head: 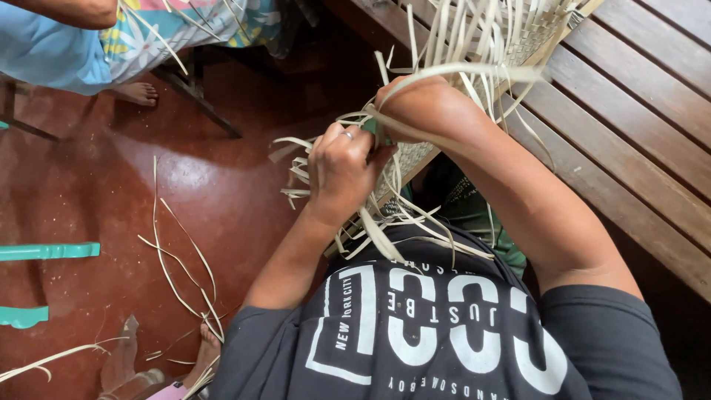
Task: Weaving long strips of natural fiber together to create a mat or basket structure.
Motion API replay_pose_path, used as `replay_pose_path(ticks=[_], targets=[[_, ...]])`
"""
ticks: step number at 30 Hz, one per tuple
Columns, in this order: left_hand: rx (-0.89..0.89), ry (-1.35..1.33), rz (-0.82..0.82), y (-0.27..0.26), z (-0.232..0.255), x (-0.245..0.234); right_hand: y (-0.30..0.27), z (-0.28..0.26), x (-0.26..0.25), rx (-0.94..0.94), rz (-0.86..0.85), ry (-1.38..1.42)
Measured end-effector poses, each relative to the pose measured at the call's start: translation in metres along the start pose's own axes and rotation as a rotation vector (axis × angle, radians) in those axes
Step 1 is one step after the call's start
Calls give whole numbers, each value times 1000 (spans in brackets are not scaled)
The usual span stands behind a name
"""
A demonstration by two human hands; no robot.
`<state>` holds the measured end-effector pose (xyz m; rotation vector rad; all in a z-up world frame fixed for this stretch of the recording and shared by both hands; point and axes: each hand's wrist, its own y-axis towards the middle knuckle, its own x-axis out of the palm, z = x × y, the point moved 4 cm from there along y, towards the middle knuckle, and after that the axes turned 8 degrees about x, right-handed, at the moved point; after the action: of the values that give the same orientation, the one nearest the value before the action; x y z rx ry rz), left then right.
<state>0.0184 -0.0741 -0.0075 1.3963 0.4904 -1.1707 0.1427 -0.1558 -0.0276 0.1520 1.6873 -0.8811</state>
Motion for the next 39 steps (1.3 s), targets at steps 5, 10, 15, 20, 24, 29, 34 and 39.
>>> replay_pose_path(ticks=[5, 10, 15, 20, 24, 29, 34, 39], targets=[[-40, 10, -33, 3, -7, 9, -31, -2, -34, 267, -117, 272], [-210, -123, -219, 22, -17, 5, -54, 8, -35, 274, 59, 674], [-472, -239, -622, 31, -42, 18, -62, -12, -35, 92, 126, 972], [-799, 365, -793, 89, 25, 98, -114, -28, -70, -372, 401, 1197], [-500, -422, -177, 20, -71, -11, -123, 0, -65, -179, 768, 1059], [-413, -513, -166, -12, -86, -24, -93, 3, -6, 71, 471, 912], [-206, -749, -863, -6, -16, -63, -58, 13, 20, 192, 498, 991], [403, -584, 78, 28, 13, -91, -73, 22, 3, 103, 638, 1188]])
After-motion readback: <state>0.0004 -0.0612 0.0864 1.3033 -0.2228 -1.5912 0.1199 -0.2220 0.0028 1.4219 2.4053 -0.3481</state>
